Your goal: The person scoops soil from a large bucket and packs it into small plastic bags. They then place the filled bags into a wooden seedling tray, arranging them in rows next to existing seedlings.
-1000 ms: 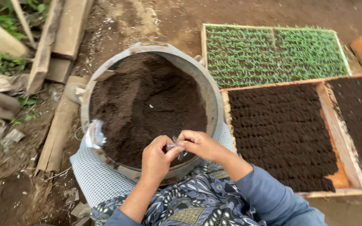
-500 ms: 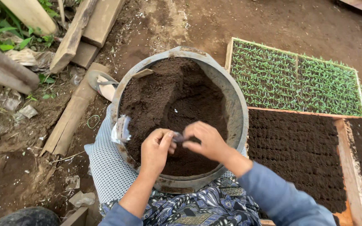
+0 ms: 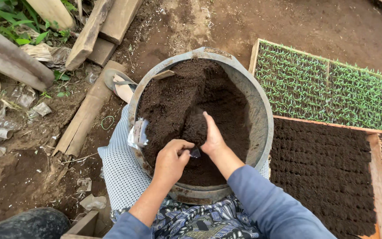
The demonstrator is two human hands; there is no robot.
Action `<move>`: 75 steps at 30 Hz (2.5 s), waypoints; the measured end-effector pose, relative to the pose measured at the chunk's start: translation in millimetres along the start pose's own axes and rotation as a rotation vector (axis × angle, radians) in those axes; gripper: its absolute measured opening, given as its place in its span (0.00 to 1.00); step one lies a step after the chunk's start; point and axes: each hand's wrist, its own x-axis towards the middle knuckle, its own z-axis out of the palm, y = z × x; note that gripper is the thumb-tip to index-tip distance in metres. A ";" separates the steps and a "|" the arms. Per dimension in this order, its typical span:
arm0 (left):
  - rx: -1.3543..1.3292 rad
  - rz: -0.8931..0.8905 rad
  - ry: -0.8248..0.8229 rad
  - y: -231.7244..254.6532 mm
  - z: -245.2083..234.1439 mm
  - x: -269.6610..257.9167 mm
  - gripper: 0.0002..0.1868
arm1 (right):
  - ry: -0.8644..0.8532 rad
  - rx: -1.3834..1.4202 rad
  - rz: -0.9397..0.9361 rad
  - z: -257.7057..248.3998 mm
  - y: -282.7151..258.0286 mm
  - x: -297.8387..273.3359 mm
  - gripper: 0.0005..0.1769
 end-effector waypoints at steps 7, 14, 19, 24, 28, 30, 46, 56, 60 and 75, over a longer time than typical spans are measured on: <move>0.256 -0.015 -0.174 8.2 24.0 -3.2 0.19 | -0.217 -0.035 0.011 -5.9 -29.4 -32.3 0.23; 0.277 0.002 -0.196 -2.1 40.6 9.1 0.14 | -0.502 -0.870 -0.510 -4.1 -49.1 -95.5 0.13; 0.181 -0.030 -0.189 17.7 43.2 5.4 0.09 | -0.611 -1.667 -0.703 -12.6 -80.2 -144.0 0.11; -0.165 -0.064 0.205 44.9 51.2 -24.4 0.24 | -0.477 -2.123 -0.913 -43.0 -61.7 -123.0 0.12; -0.761 -0.176 0.296 37.0 68.4 -43.1 0.23 | -0.402 -1.838 -0.962 -56.4 -40.1 -96.4 0.13; -1.230 -0.171 0.185 -5.1 78.9 -29.5 0.25 | -0.557 -1.494 -0.785 -56.0 -28.8 -89.9 0.16; -1.185 -0.214 0.328 -15.8 23.1 -20.5 0.29 | -0.383 -1.291 -0.384 -18.1 -21.0 -54.0 0.26; -1.254 -0.200 0.244 -14.6 44.8 -14.6 0.34 | -0.472 -1.968 -0.739 27.7 -41.8 -122.9 0.10; -1.306 -0.193 0.199 -0.2 46.2 -22.2 0.38 | -0.352 -1.861 -0.992 0.6 -28.0 -100.2 0.02; -1.320 -0.228 0.072 20.3 110.8 -6.5 0.40 | -0.114 -1.653 -0.626 -59.0 -59.7 -116.1 0.25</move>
